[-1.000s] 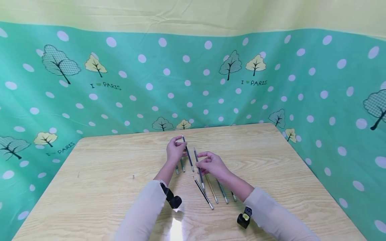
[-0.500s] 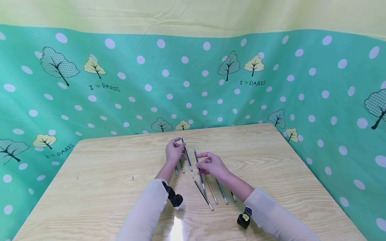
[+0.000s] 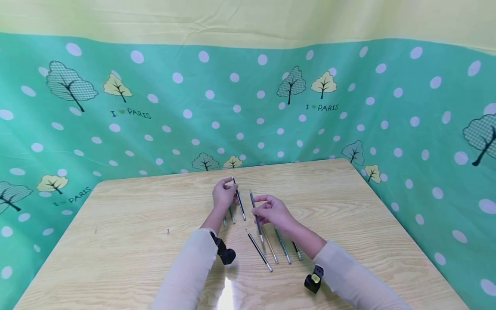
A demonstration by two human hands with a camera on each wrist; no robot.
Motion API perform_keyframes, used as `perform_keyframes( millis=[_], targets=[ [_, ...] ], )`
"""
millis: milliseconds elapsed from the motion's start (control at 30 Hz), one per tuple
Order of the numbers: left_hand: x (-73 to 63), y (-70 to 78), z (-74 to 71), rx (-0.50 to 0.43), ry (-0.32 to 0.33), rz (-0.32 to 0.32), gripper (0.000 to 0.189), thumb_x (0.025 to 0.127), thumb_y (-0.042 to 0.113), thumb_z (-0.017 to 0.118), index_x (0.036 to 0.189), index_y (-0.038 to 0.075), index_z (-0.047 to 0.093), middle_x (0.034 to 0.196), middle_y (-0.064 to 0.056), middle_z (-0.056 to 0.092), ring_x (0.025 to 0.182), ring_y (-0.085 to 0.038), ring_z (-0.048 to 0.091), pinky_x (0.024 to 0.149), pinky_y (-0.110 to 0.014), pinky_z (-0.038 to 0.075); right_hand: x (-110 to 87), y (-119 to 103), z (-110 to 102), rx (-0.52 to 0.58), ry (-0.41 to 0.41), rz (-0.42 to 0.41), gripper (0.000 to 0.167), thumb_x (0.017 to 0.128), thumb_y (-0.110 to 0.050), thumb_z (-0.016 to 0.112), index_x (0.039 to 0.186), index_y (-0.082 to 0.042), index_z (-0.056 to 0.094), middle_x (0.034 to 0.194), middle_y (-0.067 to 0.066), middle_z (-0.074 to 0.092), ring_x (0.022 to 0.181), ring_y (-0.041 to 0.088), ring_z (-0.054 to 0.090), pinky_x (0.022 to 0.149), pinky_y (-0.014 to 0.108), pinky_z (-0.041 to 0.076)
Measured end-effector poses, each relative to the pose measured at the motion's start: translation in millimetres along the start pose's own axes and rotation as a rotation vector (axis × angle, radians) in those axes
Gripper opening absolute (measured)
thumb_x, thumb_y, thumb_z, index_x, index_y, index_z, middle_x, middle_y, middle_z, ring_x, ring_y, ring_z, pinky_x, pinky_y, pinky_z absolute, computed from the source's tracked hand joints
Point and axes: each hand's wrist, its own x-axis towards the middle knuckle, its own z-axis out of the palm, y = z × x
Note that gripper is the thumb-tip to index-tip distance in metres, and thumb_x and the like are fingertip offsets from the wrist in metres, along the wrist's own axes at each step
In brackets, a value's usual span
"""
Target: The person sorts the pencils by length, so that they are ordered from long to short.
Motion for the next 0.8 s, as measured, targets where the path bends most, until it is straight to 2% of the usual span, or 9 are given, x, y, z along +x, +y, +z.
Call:
perform_keyframes(
  millis=[167,367,600,800],
  targets=[
    [1.8,-1.7,2.9,0.036,0.013,0.005,0.040,0.087,0.013,0.065,0.126,0.013,0.057,0.094,-0.008,0.057,0.066,-0.013,0.059,0.055,-0.030,0.059,-8.3,-10,0,-0.005,-0.003,-0.004,0.039,0.086,-0.004,0.061,0.123,0.001,0.049,0.077,0.002,0.062,0.065,0.015,0.063,0.065,0.028,0.056],
    [3.3,-2.5,5.0,0.092,0.013,0.023,0.039,0.087,0.013,0.065,0.125,0.010,0.057,0.095,-0.011,0.058,0.065,-0.014,0.058,0.053,-0.030,0.059,2.1,2,-3,0.003,0.016,-0.007,0.042,0.086,-0.008,0.063,0.125,-0.002,0.049,0.080,0.003,0.064,0.065,0.015,0.063,0.064,0.029,0.056],
    [1.4,-2.6,5.9,0.111,0.009,0.028,0.038,0.088,0.012,0.062,0.125,0.005,0.056,0.098,-0.014,0.058,0.060,-0.013,0.056,0.049,-0.029,0.058,2.3,2,-5,0.000,0.044,-0.020,0.040,0.085,-0.007,0.064,0.123,-0.003,0.051,0.077,0.001,0.063,0.063,0.014,0.063,0.060,0.025,0.055],
    [1.7,-0.6,7.6,0.168,-0.008,0.018,0.038,0.089,0.013,0.061,0.126,0.006,0.055,0.098,-0.013,0.057,0.063,-0.013,0.056,0.049,-0.027,0.057,4.0,1,-9,0.013,0.050,-0.037,0.040,0.085,-0.006,0.063,0.123,-0.003,0.051,0.077,0.000,0.064,0.064,0.015,0.064,0.060,0.024,0.055]
  ],
)
